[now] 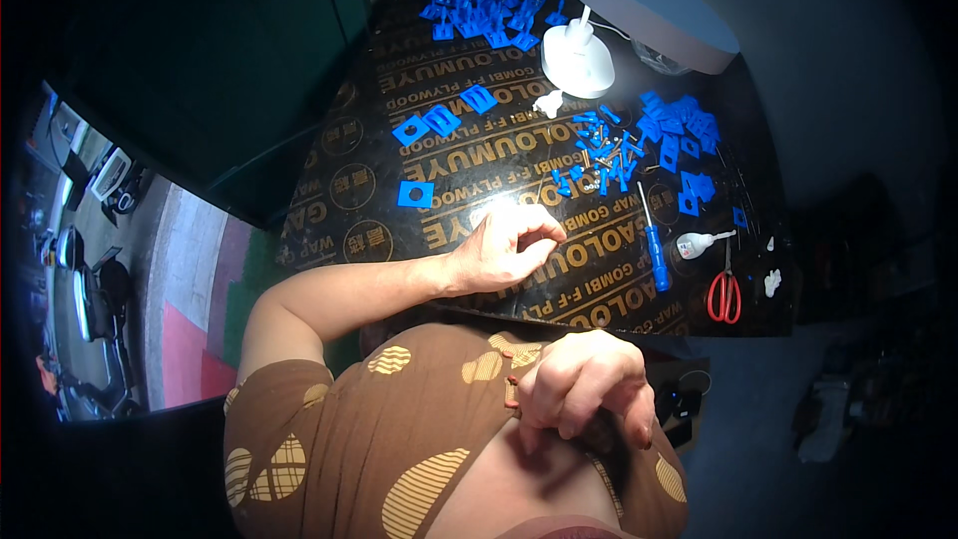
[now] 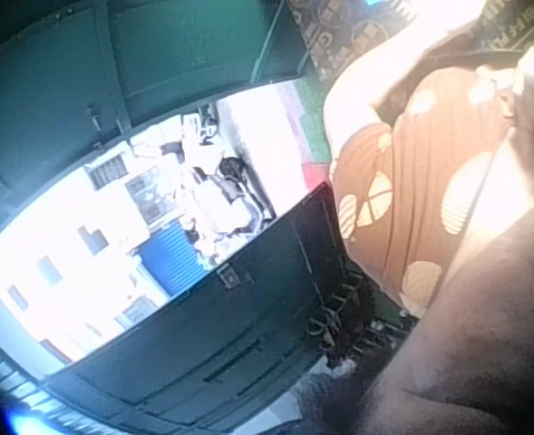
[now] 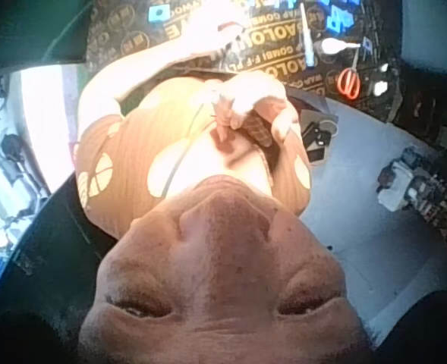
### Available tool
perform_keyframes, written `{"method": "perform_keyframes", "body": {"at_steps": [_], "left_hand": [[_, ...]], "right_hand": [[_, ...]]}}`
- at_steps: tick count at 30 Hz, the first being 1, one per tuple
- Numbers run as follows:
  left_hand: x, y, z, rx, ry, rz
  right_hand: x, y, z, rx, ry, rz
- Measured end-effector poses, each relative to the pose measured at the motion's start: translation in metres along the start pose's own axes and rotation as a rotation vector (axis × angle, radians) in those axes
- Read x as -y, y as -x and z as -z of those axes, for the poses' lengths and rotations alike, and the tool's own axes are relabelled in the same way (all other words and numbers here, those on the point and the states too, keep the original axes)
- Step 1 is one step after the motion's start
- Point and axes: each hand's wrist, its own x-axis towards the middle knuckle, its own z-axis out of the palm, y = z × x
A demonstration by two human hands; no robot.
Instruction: The person assembles a spring mechanism with plastic components by hand, applies glue onto a plastic piece with a glue bottle, and joins the plastic parts together.
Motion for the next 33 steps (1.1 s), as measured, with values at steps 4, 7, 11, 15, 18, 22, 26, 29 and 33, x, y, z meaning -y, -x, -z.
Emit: {"method": "perform_keyframes", "body": {"at_steps": [4,7,11,15,18,22,26,29,33], "left_hand": [[-0.003,0.000,-0.002,-0.028,0.055,0.001],[-0.005,0.002,0.005,0.078,-0.038,0.095],[-0.005,0.001,0.003,0.043,-0.031,0.064],[-0.002,0.000,-0.001,-0.032,-0.016,-0.027],[-0.002,0.000,-0.001,-0.038,-0.011,-0.035],[-0.005,0.003,0.005,0.062,-0.030,0.114],[-0.005,0.002,0.005,0.032,-0.065,0.045],[-0.006,0.003,0.005,0.015,-0.089,0.020],[-0.006,0.004,0.006,0.018,-0.094,0.038]], "right_hand": [[0.000,-0.002,0.002,-0.015,0.000,0.033],[-0.001,-0.004,0.001,-0.078,-0.019,0.076],[0.000,-0.007,0.000,-0.126,-0.019,0.109],[0.004,-0.006,0.006,-0.137,0.113,0.120],[0.010,-0.001,0.012,-0.192,0.196,0.089],[0.011,0.008,0.014,-0.349,0.327,0.018],[0.010,0.017,0.016,-0.546,0.511,-0.064],[0.008,0.026,0.021,-0.662,0.686,-0.127],[0.007,0.043,0.025,-0.835,0.739,-0.213]]}}
